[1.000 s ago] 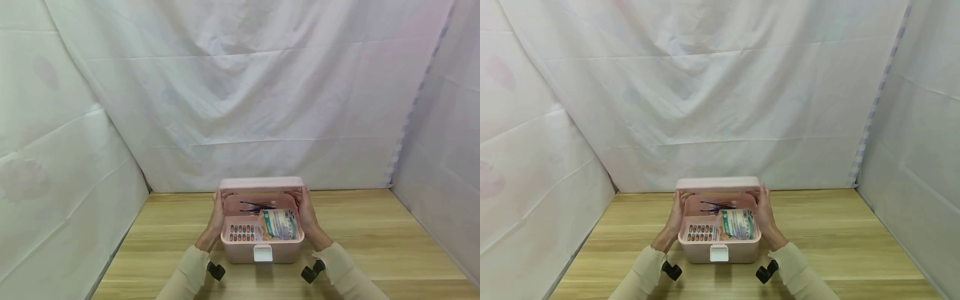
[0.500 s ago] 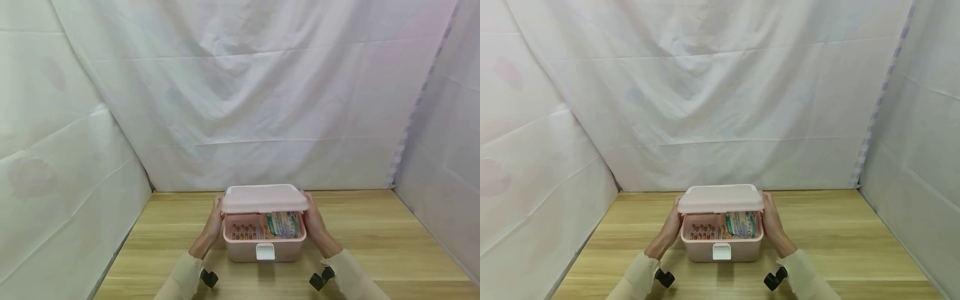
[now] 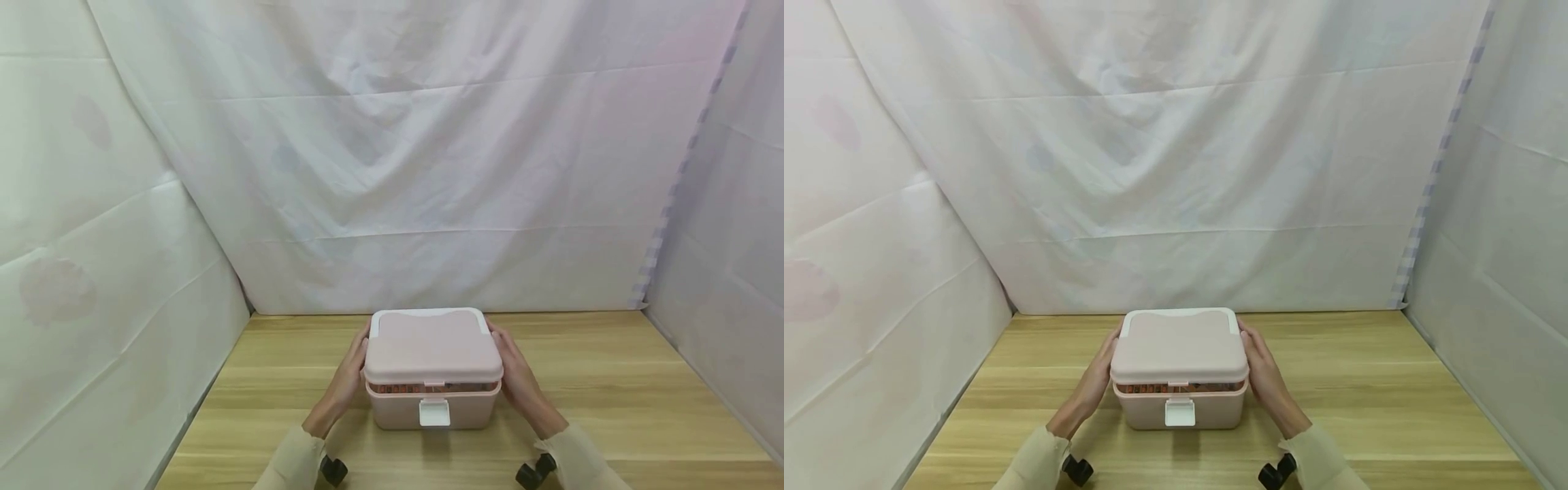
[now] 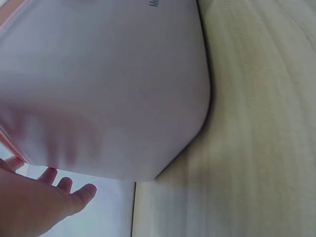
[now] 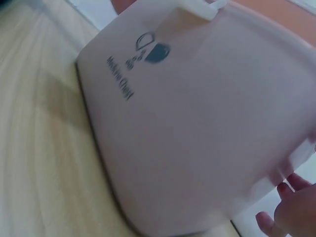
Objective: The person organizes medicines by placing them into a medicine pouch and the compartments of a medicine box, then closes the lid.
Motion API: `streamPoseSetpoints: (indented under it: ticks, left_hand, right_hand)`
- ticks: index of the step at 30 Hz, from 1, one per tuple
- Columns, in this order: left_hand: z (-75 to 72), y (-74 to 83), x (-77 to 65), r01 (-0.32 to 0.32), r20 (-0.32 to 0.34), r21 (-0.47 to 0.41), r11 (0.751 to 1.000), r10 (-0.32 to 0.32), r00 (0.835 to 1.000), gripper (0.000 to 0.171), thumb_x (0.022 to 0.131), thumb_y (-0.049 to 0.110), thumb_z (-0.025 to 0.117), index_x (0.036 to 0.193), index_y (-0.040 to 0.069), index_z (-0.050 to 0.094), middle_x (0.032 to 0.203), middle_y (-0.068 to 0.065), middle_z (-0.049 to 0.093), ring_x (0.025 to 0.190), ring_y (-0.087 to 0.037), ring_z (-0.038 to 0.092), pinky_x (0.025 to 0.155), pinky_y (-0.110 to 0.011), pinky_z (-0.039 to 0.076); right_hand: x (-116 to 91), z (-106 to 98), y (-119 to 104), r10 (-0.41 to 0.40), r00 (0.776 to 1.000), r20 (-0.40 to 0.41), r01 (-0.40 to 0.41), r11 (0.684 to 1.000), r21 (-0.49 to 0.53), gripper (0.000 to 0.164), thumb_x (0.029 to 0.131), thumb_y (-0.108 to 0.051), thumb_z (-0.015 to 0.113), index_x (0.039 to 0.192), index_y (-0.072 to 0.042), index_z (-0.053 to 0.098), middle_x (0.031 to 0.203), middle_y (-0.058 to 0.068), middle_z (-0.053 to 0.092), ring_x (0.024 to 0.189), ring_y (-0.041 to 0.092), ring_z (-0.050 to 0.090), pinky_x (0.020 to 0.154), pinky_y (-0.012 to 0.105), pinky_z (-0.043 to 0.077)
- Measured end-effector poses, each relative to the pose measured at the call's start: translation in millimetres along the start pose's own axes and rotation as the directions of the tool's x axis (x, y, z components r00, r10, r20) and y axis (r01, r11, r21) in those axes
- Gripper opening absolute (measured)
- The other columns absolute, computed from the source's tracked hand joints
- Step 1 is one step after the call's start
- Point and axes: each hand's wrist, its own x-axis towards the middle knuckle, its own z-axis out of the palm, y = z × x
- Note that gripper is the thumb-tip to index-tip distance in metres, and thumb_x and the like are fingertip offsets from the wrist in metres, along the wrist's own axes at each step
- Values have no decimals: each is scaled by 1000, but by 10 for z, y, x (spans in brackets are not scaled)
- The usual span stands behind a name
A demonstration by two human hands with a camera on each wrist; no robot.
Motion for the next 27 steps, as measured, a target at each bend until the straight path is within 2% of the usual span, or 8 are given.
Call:
streamPoseSetpoints:
  ticks: [4,8,14,18,21,23,25,27]
  left_hand:
    - [7,-15,-16,-3,2,17,1000,3,1000,55,109,41,24,160,23,14,165,0,15,152,-24,9,120,-56,9]
    - [10,-34,-18,-6,3,43,999,6,1000,54,109,41,24,160,25,13,165,2,15,152,-22,9,121,-54,8]
    - [13,-56,-24,-4,-12,60,998,5,1000,54,109,41,23,160,25,14,165,1,17,152,-22,11,121,-54,9]
    - [21,-28,-13,0,-30,84,996,2,1000,53,109,40,25,159,23,17,164,-3,21,151,-24,16,121,-52,12]
    - [22,47,1,-5,-71,185,983,18,997,51,110,35,28,158,19,25,162,-8,25,149,-30,22,119,-55,17]
    - [22,123,18,-11,-118,253,967,42,992,47,109,30,33,155,17,34,159,-11,31,146,-34,27,117,-59,21]
    - [25,216,36,-17,-153,303,953,66,986,44,108,25,38,151,17,41,157,-11,34,145,-34,29,115,-62,22]
    - [35,317,58,-36,-170,346,938,100,980,42,106,22,43,147,17,47,155,-9,36,145,-33,28,115,-63,23]
  right_hand:
    - [-17,-25,63,-11,1000,5,11,999,-32,60,108,-42,31,156,-8,24,165,9,16,135,-9,30,104,9,31]
    - [-27,-54,119,-20,1000,-4,20,999,-47,58,108,-41,33,157,-11,26,165,9,16,136,-10,29,103,8,31]
    - [-14,-120,185,-42,999,1,42,997,-72,57,108,-39,37,157,-11,28,162,3,27,133,-10,36,103,11,36]
    - [9,-215,139,-85,996,-26,79,980,-184,52,107,-31,43,152,-7,36,152,6,42,130,-3,44,100,11,40]
    - [12,-266,30,-159,987,-17,148,946,-287,46,105,-20,50,146,0,42,146,17,46,128,1,46,98,10,41]
    - [11,-263,-72,-222,975,14,213,910,-357,44,103,-13,54,143,1,46,145,22,46,130,2,44,100,11,38]
    - [-2,-227,-191,-275,960,54,270,856,-441,43,100,-10,59,141,-3,50,146,19,46,133,2,40,103,11,33]
    - [-24,-156,-318,-327,940,97,326,779,-535,43,96,-10,64,138,-9,56,145,14,48,134,4,39,105,13,30]
